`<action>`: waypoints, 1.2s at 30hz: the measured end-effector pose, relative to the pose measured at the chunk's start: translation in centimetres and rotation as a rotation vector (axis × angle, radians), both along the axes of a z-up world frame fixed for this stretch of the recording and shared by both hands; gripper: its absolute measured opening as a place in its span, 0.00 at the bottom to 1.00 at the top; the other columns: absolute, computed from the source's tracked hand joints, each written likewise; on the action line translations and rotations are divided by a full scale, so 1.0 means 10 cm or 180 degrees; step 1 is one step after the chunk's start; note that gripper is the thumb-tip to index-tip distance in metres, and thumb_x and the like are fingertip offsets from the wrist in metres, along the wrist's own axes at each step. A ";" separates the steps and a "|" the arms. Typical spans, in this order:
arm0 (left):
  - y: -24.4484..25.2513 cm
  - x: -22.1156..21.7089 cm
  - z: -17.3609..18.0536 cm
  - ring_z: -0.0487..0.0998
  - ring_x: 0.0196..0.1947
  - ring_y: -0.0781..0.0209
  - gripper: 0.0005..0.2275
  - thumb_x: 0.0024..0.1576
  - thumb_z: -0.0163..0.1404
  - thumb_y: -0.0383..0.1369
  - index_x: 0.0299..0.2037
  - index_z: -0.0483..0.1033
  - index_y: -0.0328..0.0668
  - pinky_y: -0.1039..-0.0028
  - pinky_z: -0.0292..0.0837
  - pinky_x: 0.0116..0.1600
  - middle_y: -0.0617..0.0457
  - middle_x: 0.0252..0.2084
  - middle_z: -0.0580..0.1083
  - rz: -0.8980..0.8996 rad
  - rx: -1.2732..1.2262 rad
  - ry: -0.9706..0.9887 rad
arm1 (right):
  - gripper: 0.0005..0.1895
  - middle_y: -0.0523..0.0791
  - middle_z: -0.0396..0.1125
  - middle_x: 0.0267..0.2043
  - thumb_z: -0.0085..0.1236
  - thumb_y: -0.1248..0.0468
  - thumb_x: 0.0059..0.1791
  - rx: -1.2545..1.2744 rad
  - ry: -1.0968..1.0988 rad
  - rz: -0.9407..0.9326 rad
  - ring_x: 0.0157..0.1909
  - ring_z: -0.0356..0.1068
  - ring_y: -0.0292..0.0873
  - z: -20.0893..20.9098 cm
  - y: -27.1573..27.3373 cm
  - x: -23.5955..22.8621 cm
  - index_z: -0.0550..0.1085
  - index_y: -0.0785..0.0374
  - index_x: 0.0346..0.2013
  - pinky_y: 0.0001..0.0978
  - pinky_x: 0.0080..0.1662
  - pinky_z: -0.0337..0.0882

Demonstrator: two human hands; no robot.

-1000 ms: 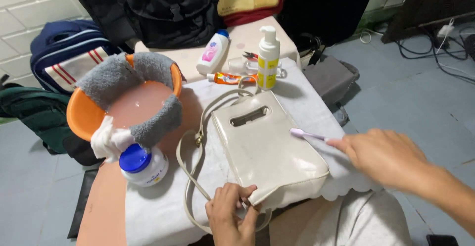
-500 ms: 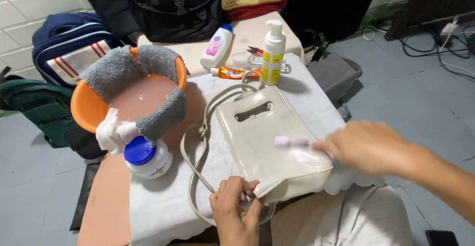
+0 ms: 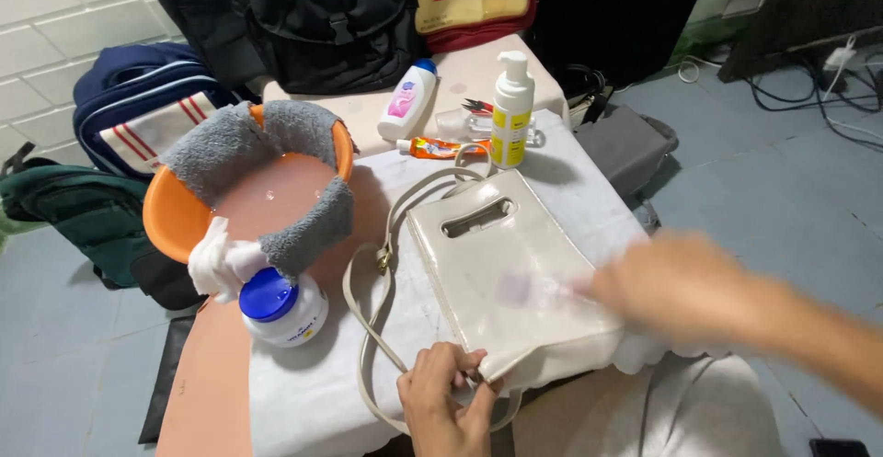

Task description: Cleaning a white leather handbag using a toothbrush, cleaning solution, and a cloth.

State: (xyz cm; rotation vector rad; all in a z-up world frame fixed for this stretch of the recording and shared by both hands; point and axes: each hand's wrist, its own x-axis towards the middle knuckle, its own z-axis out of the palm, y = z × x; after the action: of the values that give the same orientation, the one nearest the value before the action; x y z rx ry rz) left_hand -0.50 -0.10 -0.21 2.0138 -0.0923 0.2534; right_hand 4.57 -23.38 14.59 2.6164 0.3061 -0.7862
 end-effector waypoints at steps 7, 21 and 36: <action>0.00 0.01 -0.08 0.70 0.24 0.66 0.11 0.36 0.67 0.33 0.25 0.76 0.49 0.74 0.63 0.45 0.63 0.25 0.77 -0.0095 0.0104 -0.0269 | 0.31 0.40 0.74 0.30 0.35 0.33 0.55 0.0874 0.0022 -0.0677 0.34 0.72 0.46 0.00 0.25 -0.09 0.81 0.45 0.30 0.38 0.44 0.70; 0.10 -0.06 0.28 0.70 0.27 0.69 0.10 0.39 0.64 0.24 0.27 0.77 0.45 0.78 0.64 0.45 0.62 0.28 0.79 -0.0211 -0.0191 -0.0254 | 0.14 0.35 0.73 0.15 0.69 0.45 0.40 0.2605 -0.1279 -0.1884 0.18 0.65 0.33 -0.14 0.32 -0.44 0.81 0.44 0.34 0.26 0.27 0.61; -0.42 -0.29 1.48 0.68 0.37 0.49 0.15 0.50 0.54 0.25 0.48 0.78 0.34 0.60 0.59 0.42 0.46 0.33 0.68 -0.0274 0.1916 -0.2327 | 0.30 0.54 0.70 0.39 0.56 0.62 0.45 0.7407 -0.1000 -0.3290 0.38 0.68 0.42 -1.13 0.53 -0.70 0.68 0.74 0.59 0.28 0.39 0.65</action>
State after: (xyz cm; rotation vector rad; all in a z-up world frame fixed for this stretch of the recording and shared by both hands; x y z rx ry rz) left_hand -3.40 -4.32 14.58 2.3923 -0.7915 0.9918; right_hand -2.44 -18.05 3.26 5.0447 -1.0732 0.4906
